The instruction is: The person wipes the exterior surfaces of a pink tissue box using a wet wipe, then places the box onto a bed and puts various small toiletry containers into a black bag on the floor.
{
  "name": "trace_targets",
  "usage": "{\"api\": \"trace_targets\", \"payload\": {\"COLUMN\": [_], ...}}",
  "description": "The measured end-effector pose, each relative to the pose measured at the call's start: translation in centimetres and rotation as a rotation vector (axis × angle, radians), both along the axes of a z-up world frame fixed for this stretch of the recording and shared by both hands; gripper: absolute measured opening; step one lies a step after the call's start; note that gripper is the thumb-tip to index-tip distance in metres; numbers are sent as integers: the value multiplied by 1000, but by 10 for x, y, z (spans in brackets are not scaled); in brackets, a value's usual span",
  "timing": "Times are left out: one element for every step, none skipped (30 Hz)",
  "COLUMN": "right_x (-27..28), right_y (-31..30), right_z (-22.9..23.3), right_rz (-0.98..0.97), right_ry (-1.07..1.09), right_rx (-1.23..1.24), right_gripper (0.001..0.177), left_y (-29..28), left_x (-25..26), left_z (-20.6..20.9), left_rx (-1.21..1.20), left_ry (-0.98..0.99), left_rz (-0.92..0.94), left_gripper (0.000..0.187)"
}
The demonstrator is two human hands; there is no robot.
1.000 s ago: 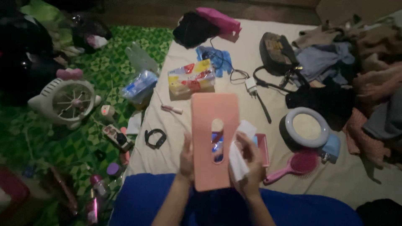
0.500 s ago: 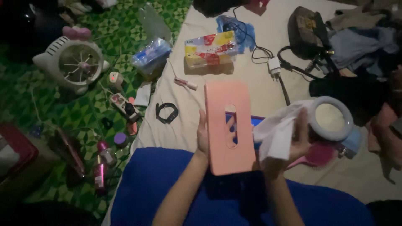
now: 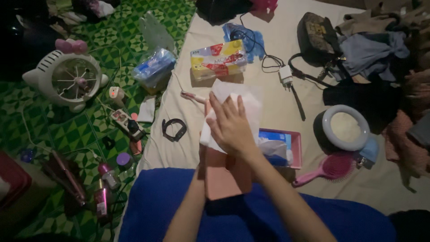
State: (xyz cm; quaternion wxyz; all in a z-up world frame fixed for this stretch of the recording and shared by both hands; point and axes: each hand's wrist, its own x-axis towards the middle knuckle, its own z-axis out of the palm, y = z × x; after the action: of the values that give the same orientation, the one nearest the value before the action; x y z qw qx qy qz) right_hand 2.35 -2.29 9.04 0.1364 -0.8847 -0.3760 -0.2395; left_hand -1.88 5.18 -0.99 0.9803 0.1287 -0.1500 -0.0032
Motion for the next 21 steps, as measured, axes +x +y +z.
{"api": "trace_targets", "payload": {"right_x": [-2, -5, -12, -19, -27, -38, -43, -41, -36, -33, -27, -18, -14, -14, -15, -17, -25, -34, -38, -36, -35], "right_y": [8, 15, 19, 21, 23, 22, 21, 20, 19, 18, 16, 15, 14, 14, 16, 18, 20, 21, 21, 20, 18], "right_z": [0, 0, -2, -3, -4, -6, -6, -5, -3, -3, -1, 2, 4, 4, 3, 1, -3, -6, -8, -8, -7], "right_rz": [-36, -38, -34, -38, -46, -33, -20, -25, -62, -96, -100, -117, -134, -136, -138, -141, -145, -77, -9, -11, -30], "right_ry": [-14, -19, -44, -70, -76, -10, 56, 54, 86, 122, 124, 148, 172, 171, 135, 98, 95, -25, -145, -150, -44], "right_rx": [20, 20, 32, 42, 41, 97, 154, 152, 120, 92, 94, 150, 206, 209, 182, 154, 154, 117, 78, 78, 92], "right_gripper": [60, 60, 59, 58, 58, 62, 65, 65, 64, 64, 64, 63, 62, 62, 62, 63, 63, 60, 57, 57, 60], "left_y": [2, 3, 3, -10, -34, -50, -54, -56, -60, -49, -30, -22, -26, -26, -25, -21, -19, -18, -15, -13, -14], "left_x": [4, 11, 17, 19, 17, 15, 16, 16, 17, 19, 23, 26, 27, 30, 34, 37, 34, 34, 34, 30, 27], "left_z": [5, 13, 21, 31, 41, 47, 46, 38, 26, 5, -20, -41, -58, -69, -76, -79, -80, -78, -76, -75, -73], "left_rx": [51, 101, 150, 149, -141, -433, -437, -463, -489, -488, -229, 29, 31, 55, 55, 59, 67, 67, 80, 87, 90], "left_ry": [10, 12, 15, 9, 7, 12, 13, -21, -54, -51, 22, 94, 96, 87, 76, 71, 79, 77, 75, 84, 91], "left_rz": [66, 130, 195, 187, 329, 466, 455, 430, 405, 402, 264, 125, 122, 91, 77, 60, 43, 33, 24, 3, -25], "left_gripper": [80, 79, 79, 79, 80, 82, 82, 79, 75, 75, 74, 72, 72, 72, 72, 72, 72, 72, 72, 72, 72]}}
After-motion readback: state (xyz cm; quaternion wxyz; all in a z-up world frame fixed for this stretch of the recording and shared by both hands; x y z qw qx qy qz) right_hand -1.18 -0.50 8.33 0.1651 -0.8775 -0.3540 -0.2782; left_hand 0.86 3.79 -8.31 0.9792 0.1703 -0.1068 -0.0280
